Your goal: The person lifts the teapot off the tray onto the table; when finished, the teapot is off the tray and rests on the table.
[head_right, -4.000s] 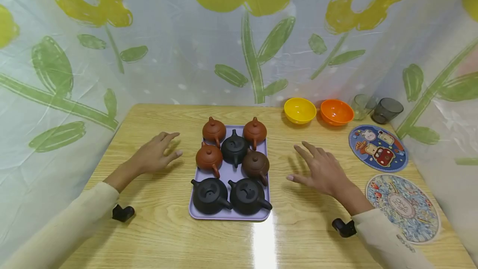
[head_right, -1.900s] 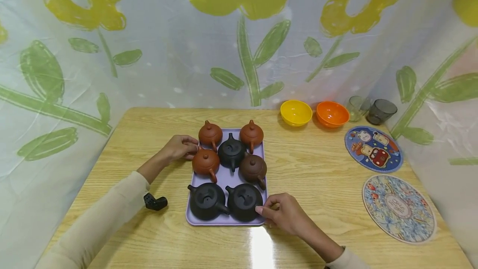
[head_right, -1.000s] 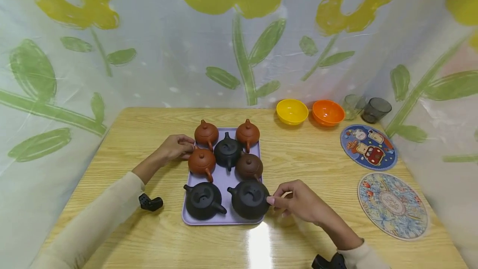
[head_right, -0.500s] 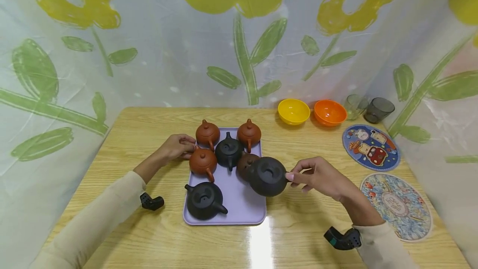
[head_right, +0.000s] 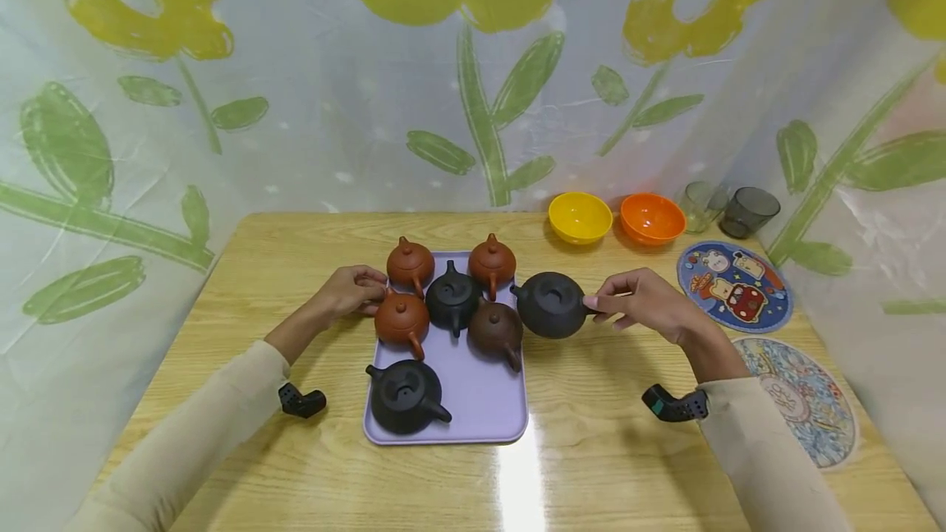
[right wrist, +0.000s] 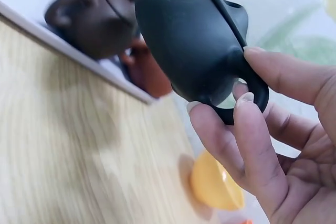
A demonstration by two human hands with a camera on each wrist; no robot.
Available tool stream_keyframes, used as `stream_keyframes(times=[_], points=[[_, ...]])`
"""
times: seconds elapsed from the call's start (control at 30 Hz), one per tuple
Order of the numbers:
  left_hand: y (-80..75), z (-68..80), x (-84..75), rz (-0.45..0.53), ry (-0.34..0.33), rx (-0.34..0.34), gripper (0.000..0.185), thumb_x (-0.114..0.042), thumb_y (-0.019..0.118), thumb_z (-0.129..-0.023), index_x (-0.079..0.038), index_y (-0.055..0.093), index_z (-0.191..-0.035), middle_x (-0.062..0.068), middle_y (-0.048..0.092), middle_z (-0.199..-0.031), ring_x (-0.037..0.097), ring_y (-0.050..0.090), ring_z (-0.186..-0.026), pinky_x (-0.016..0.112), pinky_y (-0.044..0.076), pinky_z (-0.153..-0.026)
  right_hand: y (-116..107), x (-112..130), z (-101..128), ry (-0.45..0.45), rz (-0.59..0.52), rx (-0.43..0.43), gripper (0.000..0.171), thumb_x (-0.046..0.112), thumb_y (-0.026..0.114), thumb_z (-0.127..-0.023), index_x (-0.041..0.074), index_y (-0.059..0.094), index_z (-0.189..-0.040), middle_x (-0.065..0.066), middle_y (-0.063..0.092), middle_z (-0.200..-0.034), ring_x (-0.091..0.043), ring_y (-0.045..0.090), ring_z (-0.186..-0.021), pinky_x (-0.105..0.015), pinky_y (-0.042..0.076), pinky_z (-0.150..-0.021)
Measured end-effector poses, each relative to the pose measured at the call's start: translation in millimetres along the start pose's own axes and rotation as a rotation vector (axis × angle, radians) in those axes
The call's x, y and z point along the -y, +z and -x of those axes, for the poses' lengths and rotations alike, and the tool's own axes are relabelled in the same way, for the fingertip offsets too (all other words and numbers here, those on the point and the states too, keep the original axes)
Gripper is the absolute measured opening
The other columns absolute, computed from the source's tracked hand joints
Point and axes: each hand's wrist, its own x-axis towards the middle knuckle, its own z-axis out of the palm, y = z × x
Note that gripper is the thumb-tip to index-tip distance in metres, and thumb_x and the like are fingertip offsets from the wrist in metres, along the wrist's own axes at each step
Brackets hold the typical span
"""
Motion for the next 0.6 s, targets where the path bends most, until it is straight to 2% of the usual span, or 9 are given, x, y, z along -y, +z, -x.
stream_keyframes(times=[0.37,0.6], points=[[-0.1,0.8,2.5,-0.015,0.008,-0.015,0.038,-0.012,0.065,-0.097,0.003,0.056,-0.131,0.022,0.065,-0.123,0.012,0.070,-0.081,0.028,0.063,-0.075,-23,-24,-37,0.059,-0.023,-0.012,0.037,0.034,0.068,-0.097,-0.004,0.068,-0.098,-0.013,0.072,-0.106,-0.031,0.069,-0.100,-0.041,0.061,-0.084],[2.0,-0.4,4.0,0.006,0.020,-0.018,0.038,-0.011,0.064,-0.097,0.004,0.055,-0.131,0.021,0.065,-0.120,0.012,0.070,-0.080,0.029,0.063,-0.076,-31,-34,-56,0.062,-0.032,-0.027,0.035,0.031,0.068,-0.097,-0.004,0.068,-0.100,-0.004,0.072,-0.102,-0.031,0.068,-0.104,-0.040,0.061,-0.084]])
